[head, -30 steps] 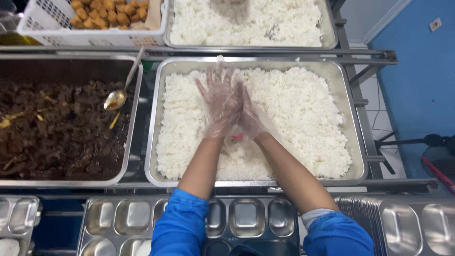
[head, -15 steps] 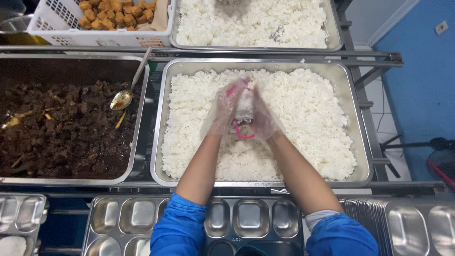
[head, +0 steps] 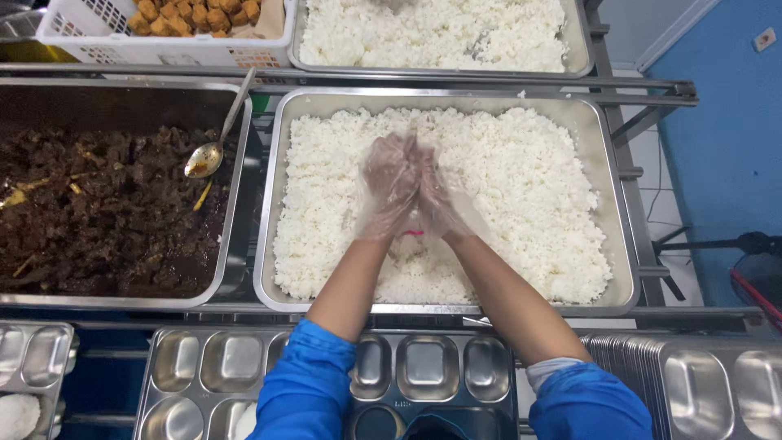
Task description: The person uses a pink plastic scoop to portion white rice from a large metal tray into the compartments of stainless steel divided trays. The person wears clear disposable gloves and repeatedly scoops rice, places it into the tray sections, and moves the filled trays aside.
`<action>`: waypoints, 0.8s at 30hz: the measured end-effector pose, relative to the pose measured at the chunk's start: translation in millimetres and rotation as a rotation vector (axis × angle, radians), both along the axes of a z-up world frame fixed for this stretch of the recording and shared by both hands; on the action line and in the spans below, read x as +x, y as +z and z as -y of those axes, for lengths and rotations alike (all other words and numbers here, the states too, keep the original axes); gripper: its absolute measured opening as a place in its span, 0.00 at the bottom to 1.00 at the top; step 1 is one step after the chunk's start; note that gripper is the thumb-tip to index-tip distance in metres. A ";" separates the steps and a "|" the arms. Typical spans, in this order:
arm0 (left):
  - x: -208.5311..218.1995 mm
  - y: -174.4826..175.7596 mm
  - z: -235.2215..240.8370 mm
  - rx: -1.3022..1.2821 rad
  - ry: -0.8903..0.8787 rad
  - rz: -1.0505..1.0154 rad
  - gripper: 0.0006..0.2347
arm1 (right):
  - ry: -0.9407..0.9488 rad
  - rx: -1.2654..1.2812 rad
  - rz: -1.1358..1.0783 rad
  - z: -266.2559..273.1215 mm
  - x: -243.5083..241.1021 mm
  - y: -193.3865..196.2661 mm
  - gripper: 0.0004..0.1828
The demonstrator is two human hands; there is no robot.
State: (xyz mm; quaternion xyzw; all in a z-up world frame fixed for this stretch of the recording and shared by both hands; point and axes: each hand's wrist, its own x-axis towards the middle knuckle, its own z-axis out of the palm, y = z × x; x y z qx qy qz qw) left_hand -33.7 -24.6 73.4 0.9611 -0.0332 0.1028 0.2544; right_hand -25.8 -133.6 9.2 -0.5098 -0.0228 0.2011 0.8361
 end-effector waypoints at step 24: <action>-1.0 -4.0 22.1 -0.521 -0.045 0.419 0.14 | -0.020 0.067 -0.150 24.1 -1.4 58.7 0.53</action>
